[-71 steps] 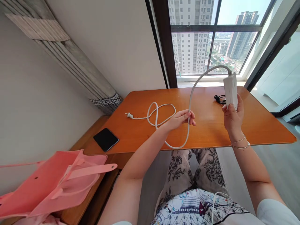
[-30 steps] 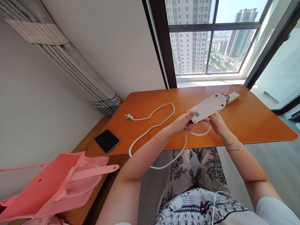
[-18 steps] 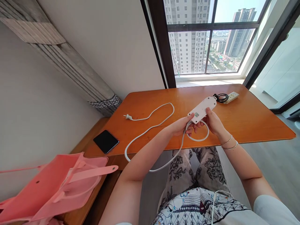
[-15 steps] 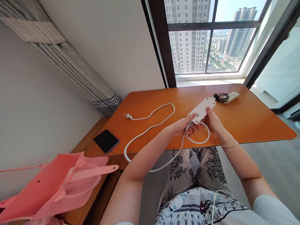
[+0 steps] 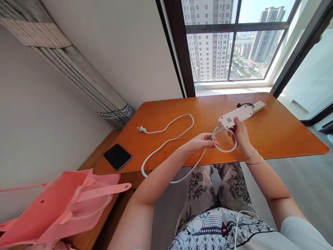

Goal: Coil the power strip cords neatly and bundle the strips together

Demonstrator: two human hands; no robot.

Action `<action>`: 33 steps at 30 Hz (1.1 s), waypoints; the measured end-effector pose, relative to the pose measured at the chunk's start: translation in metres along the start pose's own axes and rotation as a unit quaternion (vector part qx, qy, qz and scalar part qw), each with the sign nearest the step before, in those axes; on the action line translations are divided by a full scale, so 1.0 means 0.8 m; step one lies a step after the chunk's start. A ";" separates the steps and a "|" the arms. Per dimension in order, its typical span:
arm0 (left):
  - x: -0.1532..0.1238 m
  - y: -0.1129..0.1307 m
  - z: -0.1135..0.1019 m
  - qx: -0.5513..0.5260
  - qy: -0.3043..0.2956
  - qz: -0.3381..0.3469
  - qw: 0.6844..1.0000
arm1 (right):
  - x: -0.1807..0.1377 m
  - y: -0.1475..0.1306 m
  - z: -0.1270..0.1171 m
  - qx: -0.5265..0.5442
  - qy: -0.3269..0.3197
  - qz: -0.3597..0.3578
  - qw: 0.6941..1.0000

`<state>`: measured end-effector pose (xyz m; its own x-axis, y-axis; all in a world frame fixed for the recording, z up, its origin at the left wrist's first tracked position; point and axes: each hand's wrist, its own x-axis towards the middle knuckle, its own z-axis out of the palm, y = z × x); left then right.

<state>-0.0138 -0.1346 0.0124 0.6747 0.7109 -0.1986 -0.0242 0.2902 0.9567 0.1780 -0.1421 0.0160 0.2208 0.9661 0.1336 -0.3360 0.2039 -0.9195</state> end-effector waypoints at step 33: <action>-0.005 0.025 0.010 -0.017 0.060 -0.002 0.998 | 0.007 0.043 -0.030 0.089 -0.116 0.166 0.975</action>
<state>-0.0113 -0.1365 0.0340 0.5820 0.7803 -0.2290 -0.0478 0.3139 0.9482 0.1897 -0.1336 -0.0241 -0.1332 0.9891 -0.0622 -0.5120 -0.1224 -0.8502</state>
